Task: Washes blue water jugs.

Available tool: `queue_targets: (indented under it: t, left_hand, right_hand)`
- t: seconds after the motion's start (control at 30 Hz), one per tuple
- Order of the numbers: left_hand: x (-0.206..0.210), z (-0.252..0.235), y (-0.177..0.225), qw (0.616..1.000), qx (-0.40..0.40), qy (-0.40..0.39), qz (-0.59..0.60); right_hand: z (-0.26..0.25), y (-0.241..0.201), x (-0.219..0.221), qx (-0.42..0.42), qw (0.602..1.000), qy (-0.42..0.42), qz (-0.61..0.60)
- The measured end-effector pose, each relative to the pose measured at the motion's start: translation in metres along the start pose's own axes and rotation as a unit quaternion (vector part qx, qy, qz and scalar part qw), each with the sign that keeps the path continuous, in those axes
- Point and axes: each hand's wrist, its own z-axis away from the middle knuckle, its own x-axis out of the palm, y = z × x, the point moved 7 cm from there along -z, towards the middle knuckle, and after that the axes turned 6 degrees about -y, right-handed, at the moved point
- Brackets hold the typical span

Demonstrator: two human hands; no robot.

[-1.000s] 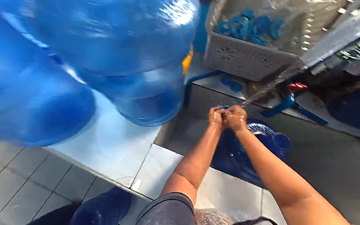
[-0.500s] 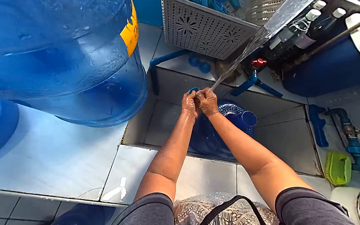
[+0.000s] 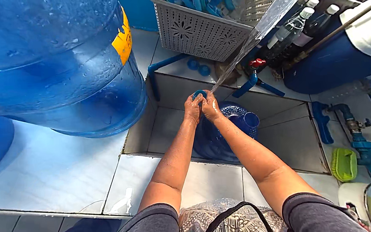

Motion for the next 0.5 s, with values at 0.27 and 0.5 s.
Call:
queue_targets:
  t: [0.27,0.5]
  left_hand:
    - [0.001,-0.001,0.002,1.0,0.005,0.0,0.02]
    - [-0.001,-0.002,0.0,0.994,0.006,0.026,0.104]
  right_hand:
    - [0.002,-0.01,-0.006,-0.031,0.997,-0.01,0.072]
    - [0.017,-0.017,-0.015,-0.159,0.96,0.139,0.185]
